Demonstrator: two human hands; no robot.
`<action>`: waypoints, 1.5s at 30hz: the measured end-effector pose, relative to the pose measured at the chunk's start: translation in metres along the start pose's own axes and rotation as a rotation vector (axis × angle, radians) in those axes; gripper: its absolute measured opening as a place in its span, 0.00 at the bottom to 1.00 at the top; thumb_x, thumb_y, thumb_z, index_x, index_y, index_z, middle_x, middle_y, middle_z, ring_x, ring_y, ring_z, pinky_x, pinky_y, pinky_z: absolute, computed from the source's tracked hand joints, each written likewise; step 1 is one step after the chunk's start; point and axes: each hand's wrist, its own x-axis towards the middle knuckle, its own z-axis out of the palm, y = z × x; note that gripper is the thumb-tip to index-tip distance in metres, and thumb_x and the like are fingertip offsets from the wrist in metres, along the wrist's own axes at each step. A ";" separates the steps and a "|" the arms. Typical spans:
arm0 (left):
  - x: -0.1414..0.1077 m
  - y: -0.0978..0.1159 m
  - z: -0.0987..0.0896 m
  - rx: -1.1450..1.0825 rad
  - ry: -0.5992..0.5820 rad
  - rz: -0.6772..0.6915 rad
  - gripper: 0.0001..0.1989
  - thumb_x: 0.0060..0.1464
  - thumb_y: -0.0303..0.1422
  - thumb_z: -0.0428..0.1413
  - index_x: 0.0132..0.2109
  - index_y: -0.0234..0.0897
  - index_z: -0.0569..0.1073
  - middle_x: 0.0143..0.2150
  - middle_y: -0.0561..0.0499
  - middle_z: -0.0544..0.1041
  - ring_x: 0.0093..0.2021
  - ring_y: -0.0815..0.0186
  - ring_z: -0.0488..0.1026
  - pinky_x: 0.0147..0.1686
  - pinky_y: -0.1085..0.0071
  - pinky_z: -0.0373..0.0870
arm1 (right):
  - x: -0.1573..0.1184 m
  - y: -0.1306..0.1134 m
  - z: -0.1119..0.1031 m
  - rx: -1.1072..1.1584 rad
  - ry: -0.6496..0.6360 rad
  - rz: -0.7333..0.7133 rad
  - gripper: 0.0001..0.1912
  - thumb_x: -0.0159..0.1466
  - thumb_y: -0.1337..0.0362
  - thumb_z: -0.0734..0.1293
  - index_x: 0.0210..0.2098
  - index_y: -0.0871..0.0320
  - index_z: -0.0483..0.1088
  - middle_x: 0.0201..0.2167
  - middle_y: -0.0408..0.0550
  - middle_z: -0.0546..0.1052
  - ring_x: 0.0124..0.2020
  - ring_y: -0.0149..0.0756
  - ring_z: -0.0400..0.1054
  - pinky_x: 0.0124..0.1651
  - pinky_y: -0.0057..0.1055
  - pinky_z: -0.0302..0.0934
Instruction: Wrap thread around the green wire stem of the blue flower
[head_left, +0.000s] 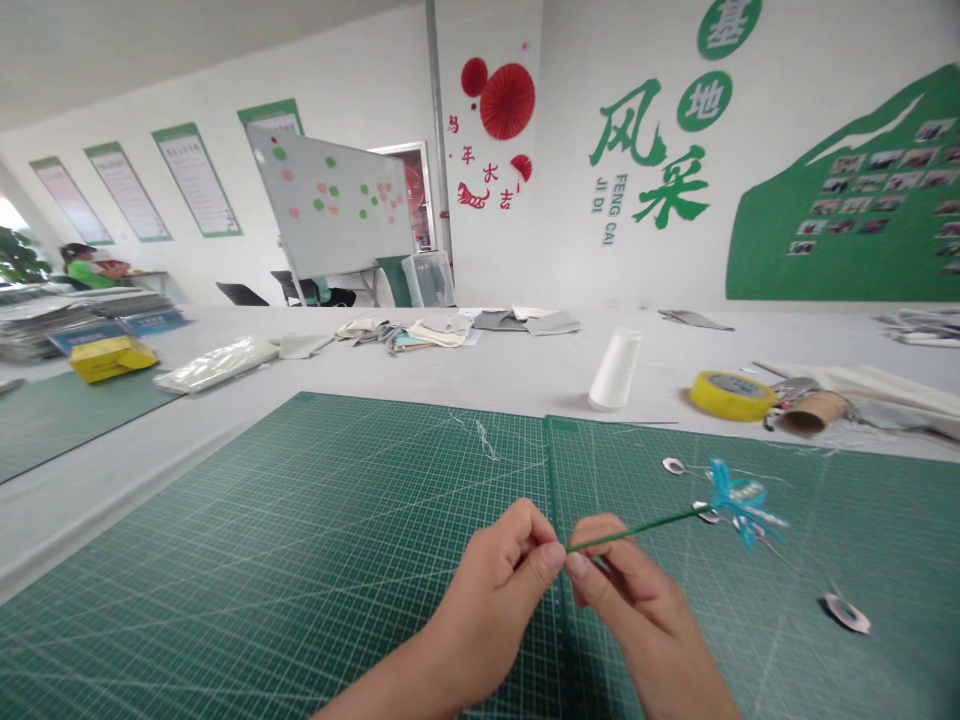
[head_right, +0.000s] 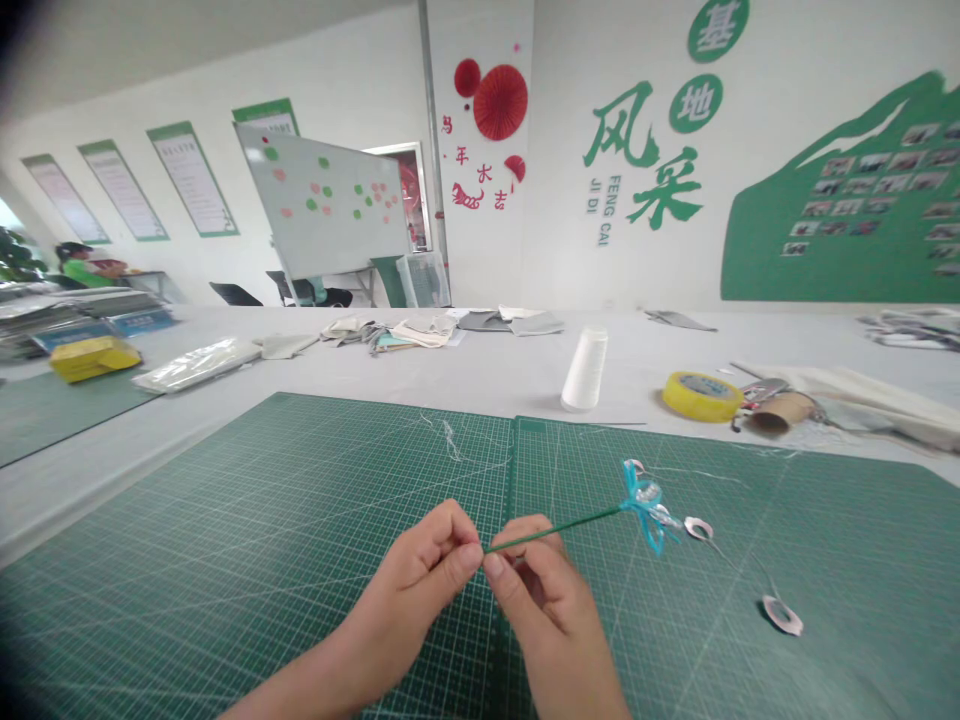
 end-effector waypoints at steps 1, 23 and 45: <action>0.001 -0.001 0.000 -0.068 -0.016 -0.024 0.10 0.60 0.35 0.51 0.31 0.37 0.63 0.23 0.60 0.59 0.24 0.73 0.54 0.24 0.75 0.53 | 0.000 0.000 -0.001 -0.032 -0.002 -0.033 0.10 0.66 0.61 0.64 0.28 0.51 0.69 0.34 0.41 0.68 0.37 0.35 0.63 0.39 0.27 0.59; 0.008 -0.003 -0.001 -0.221 -0.021 -0.180 0.05 0.47 0.29 0.61 0.27 0.32 0.72 0.24 0.55 0.68 0.25 0.72 0.62 0.28 0.73 0.59 | 0.001 -0.005 -0.009 -0.197 -0.025 -0.035 0.12 0.66 0.62 0.62 0.26 0.54 0.64 0.29 0.41 0.70 0.32 0.34 0.65 0.35 0.28 0.60; 0.003 -0.011 0.000 -0.704 -0.230 -0.372 0.12 0.47 0.34 0.65 0.30 0.32 0.71 0.23 0.52 0.75 0.22 0.73 0.69 0.26 0.76 0.64 | 0.006 -0.013 -0.013 0.270 -0.103 0.147 0.12 0.62 0.60 0.70 0.24 0.55 0.68 0.26 0.42 0.72 0.30 0.35 0.67 0.34 0.32 0.63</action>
